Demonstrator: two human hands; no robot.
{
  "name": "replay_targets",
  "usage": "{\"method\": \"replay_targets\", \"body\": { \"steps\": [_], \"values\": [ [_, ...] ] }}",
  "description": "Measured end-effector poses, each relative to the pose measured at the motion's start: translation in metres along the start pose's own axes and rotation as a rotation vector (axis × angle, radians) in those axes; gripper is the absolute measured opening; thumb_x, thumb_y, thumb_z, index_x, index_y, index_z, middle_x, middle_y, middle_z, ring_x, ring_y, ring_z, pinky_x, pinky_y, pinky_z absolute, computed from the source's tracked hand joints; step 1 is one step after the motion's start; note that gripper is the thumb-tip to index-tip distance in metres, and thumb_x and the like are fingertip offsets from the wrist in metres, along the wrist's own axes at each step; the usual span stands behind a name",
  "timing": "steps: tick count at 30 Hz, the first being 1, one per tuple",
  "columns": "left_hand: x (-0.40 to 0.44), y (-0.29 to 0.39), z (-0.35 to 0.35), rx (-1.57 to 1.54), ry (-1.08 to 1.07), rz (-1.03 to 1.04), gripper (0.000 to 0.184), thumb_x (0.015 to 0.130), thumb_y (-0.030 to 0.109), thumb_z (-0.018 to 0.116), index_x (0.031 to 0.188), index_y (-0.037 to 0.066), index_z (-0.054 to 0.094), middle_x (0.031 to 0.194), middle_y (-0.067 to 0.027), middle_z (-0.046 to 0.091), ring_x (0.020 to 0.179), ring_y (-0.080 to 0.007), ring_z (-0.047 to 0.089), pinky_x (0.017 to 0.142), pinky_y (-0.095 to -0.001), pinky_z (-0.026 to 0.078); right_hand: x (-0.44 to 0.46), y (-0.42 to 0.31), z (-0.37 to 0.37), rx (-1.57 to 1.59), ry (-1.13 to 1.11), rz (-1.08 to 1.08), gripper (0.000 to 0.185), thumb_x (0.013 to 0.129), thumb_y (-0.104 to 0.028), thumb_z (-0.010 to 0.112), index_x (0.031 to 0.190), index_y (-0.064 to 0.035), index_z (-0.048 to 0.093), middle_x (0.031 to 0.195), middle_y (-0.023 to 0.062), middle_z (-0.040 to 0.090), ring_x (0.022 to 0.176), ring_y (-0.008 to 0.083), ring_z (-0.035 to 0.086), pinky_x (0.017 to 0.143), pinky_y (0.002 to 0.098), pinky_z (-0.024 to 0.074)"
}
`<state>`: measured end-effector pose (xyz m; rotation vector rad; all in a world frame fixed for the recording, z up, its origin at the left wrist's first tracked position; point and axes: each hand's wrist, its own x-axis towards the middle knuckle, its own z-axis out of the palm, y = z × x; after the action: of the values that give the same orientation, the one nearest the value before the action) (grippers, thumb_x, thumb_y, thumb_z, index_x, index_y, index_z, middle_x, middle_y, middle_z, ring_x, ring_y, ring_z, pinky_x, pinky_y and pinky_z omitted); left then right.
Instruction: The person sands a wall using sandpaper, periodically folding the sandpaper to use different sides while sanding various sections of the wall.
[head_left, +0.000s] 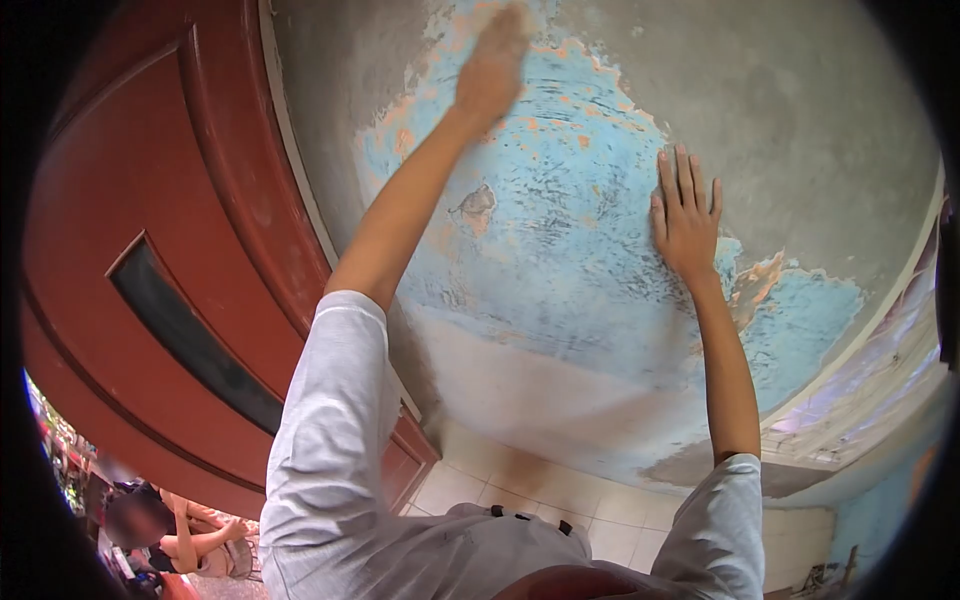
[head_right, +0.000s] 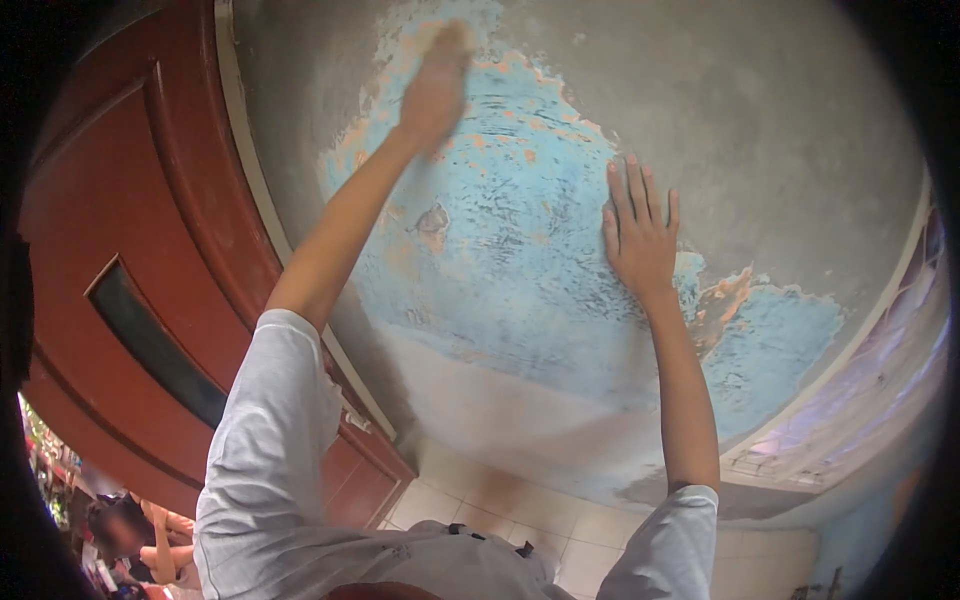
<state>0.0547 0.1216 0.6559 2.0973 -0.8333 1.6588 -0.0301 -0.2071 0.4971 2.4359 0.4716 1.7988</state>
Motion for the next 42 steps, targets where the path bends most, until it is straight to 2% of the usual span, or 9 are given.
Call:
{"method": "replay_targets", "body": {
  "steps": [4, 9, 14, 18, 22, 25, 29, 35, 42],
  "values": [
    [0.025, -0.053, 0.030, 0.329, 0.435, -0.472, 0.054, 0.113, 0.024, 0.035, 0.162, 0.002, 0.034, 0.169, -0.0191, 0.031, 0.156, -0.0374, 0.028, 0.128, -0.0432, 0.027, -0.001, 0.006, -0.003, 0.024, -0.034, -0.011, 0.060, 0.107, -0.029, 0.047, 0.166, -0.0242, 0.035, 0.173, 0.0011, 0.030, 0.158, 0.0218, 0.030, 0.127, 0.0577, 0.0184],
    [0.005, 0.005, 0.021, 0.114, 0.117, -0.044, 0.059, 0.113, 0.032, 0.036, 0.164, 0.002, 0.028, 0.173, -0.0194, 0.023, 0.157, -0.0387, 0.027, 0.128, -0.0441, 0.028, -0.001, 0.008, -0.004, 0.073, -0.022, -0.034, 0.064, 0.105, -0.028, 0.052, 0.166, -0.0252, 0.034, 0.173, 0.0016, 0.028, 0.158, 0.0223, 0.030, 0.127, 0.0578, 0.0188],
    [0.034, -0.015, 0.032, -0.104, 0.137, -0.640, 0.061, 0.112, 0.022, 0.037, 0.161, -0.010, 0.022, 0.170, -0.0288, 0.021, 0.157, -0.0456, 0.020, 0.130, -0.0510, 0.017, 0.001, 0.023, -0.015, 0.134, -0.092, -0.080, 0.066, 0.103, -0.028, 0.054, 0.166, -0.0247, 0.035, 0.173, 0.0017, 0.029, 0.157, 0.0223, 0.031, 0.126, 0.0567, 0.0211],
    [0.007, 0.037, 0.041, 0.319, 0.336, 0.019, 0.052, 0.112, 0.027, 0.039, 0.154, -0.003, 0.040, 0.156, -0.0310, 0.044, 0.143, -0.0462, 0.046, 0.117, -0.0540, 0.039, -0.002, 0.025, -0.015, 0.160, -0.091, -0.104, 0.067, 0.101, -0.027, 0.056, 0.165, -0.0248, 0.036, 0.173, 0.0016, 0.029, 0.156, 0.0224, 0.032, 0.126, 0.0549, 0.0242],
    [0.019, 0.033, 0.001, -0.315, 0.049, -0.876, 0.046, 0.105, 0.011, 0.041, 0.146, -0.010, 0.049, 0.166, -0.0298, 0.029, 0.155, -0.0409, 0.028, 0.126, -0.0448, 0.031, -0.004, 0.034, -0.025, 0.221, -0.118, -0.139, 0.068, 0.100, -0.023, 0.057, 0.165, -0.0248, 0.036, 0.173, 0.0013, 0.030, 0.157, 0.0225, 0.032, 0.125, 0.0544, 0.0260],
    [-0.004, 0.040, 0.066, 0.071, 0.290, -0.199, 0.054, 0.107, 0.014, 0.041, 0.156, -0.007, 0.037, 0.169, -0.0278, 0.024, 0.158, -0.0360, 0.026, 0.123, -0.0447, 0.037, -0.001, 0.043, -0.027, 0.268, -0.143, -0.186, 0.069, 0.099, -0.021, 0.059, 0.164, -0.0232, 0.037, 0.172, 0.0015, 0.031, 0.157, 0.0226, 0.032, 0.125, 0.0541, 0.0269],
    [-0.045, 0.053, 0.038, -0.007, 0.066, -0.278, 0.054, 0.108, 0.020, 0.042, 0.159, 0.002, 0.038, 0.165, -0.0241, 0.037, 0.153, -0.0419, 0.033, 0.123, -0.0451, 0.035, -0.025, 0.050, -0.030, 0.409, -0.184, -0.232, 0.066, 0.098, -0.017, 0.061, 0.161, -0.0176, 0.042, 0.172, 0.0044, 0.031, 0.157, 0.0277, 0.030, 0.125, 0.0562, 0.0267],
    [-0.239, 0.171, 0.024, -0.291, -0.025, -0.781, 0.042, 0.111, 0.032, 0.050, 0.105, -0.007, 0.066, 0.096, -0.0310, 0.068, 0.089, -0.0327, 0.068, 0.081, -0.0460, 0.051, -0.175, 0.028, -0.043, 0.992, -0.391, 0.010, 0.052, 0.105, -0.020, 0.059, 0.154, -0.0063, 0.049, 0.164, 0.0160, 0.042, 0.153, 0.0358, 0.037, 0.124, 0.0519, 0.0290],
    [-0.458, 0.420, 0.005, -0.473, -0.410, -1.229, 0.031, 0.108, 0.023, 0.059, 0.124, -0.003, 0.064, 0.106, -0.0198, 0.067, 0.097, -0.0301, 0.064, 0.089, -0.0396, 0.050, -0.376, -0.039, -0.088, 1.699, -0.949, 0.719, 0.045, 0.105, -0.032, 0.067, 0.132, 0.0042, 0.063, 0.110, 0.0113, 0.072, 0.105, 0.0159, 0.065, 0.094, 0.0317, 0.0506]
  ]
}}
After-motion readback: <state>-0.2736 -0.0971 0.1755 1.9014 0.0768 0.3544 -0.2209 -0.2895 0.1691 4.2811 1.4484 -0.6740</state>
